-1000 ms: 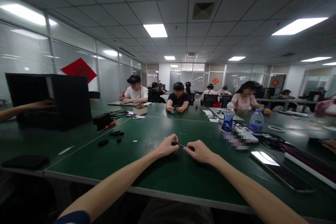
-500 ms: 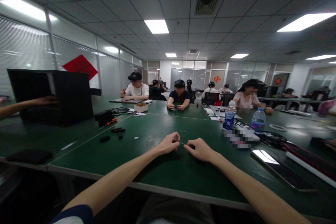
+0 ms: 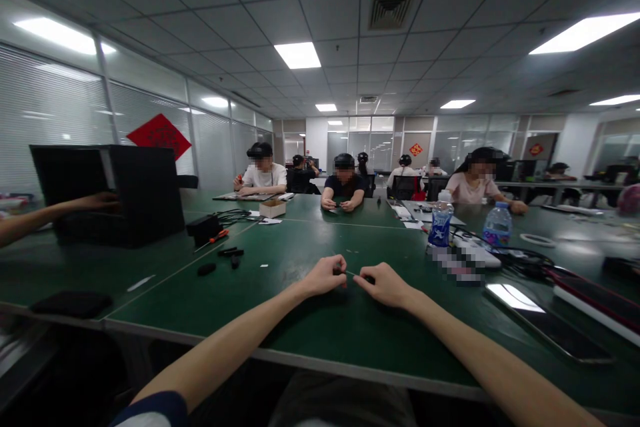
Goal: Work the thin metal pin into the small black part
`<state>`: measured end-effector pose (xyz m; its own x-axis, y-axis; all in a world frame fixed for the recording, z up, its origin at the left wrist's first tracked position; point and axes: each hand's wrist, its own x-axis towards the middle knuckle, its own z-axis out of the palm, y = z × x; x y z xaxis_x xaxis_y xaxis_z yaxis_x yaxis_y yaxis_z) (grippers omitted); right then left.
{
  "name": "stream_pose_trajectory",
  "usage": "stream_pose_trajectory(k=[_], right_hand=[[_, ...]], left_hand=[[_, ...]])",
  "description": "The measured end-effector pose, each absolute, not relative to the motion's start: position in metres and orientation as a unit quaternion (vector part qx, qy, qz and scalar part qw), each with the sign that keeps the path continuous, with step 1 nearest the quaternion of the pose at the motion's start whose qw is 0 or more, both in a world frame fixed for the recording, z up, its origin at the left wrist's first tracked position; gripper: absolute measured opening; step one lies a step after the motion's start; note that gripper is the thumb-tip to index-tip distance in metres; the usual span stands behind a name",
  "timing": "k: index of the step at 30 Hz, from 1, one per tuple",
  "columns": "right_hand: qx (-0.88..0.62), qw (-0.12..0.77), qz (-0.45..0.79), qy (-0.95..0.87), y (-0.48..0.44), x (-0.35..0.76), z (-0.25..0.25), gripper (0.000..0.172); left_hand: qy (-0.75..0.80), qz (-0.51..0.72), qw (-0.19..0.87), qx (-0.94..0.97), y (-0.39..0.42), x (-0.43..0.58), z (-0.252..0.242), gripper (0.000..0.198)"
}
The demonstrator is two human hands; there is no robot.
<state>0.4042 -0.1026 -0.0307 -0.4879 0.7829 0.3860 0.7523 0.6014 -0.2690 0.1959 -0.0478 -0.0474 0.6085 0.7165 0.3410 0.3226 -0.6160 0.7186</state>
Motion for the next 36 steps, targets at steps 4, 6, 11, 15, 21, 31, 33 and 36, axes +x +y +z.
stream_pose_trajectory(k=[4, 6, 11, 15, 21, 31, 33, 36], right_hand=[[-0.439, 0.242, 0.027, -0.865, -0.102, 0.404, -0.031, 0.039], [-0.436, 0.244, 0.03, -0.866, -0.103, 0.404, -0.03, 0.038], [-0.436, 0.239, 0.043, -0.867, -0.103, 0.404, -0.03, 0.038], [-0.44, 0.241, 0.024, -0.865, -0.103, 0.403, -0.03, 0.038], [-0.435, 0.245, 0.023, -0.866, -0.104, 0.404, -0.03, 0.04], [-0.447, 0.241, 0.023, -0.861, -0.104, 0.404, -0.029, 0.038], [-0.448, 0.24, 0.028, -0.861, -0.105, 0.403, -0.028, 0.038], [-0.446, 0.24, 0.031, -0.862, -0.107, 0.403, -0.027, 0.039]], left_hand=[[0.298, 0.317, 0.28, 0.856, -0.052, 0.196, -0.044, 0.016], [0.287, 0.326, 0.261, 0.862, -0.054, 0.195, -0.042, 0.016], [0.278, 0.319, 0.235, 0.875, -0.055, 0.195, -0.04, 0.023], [0.302, 0.316, 0.207, 0.875, -0.05, 0.195, -0.045, 0.029], [0.301, 0.337, 0.18, 0.873, -0.041, 0.194, -0.051, 0.031], [0.304, 0.309, 0.17, 0.885, -0.043, 0.194, -0.05, 0.043], [0.307, 0.303, 0.172, 0.886, -0.042, 0.194, -0.05, 0.045], [0.31, 0.294, 0.179, 0.886, -0.042, 0.194, -0.05, 0.047]])
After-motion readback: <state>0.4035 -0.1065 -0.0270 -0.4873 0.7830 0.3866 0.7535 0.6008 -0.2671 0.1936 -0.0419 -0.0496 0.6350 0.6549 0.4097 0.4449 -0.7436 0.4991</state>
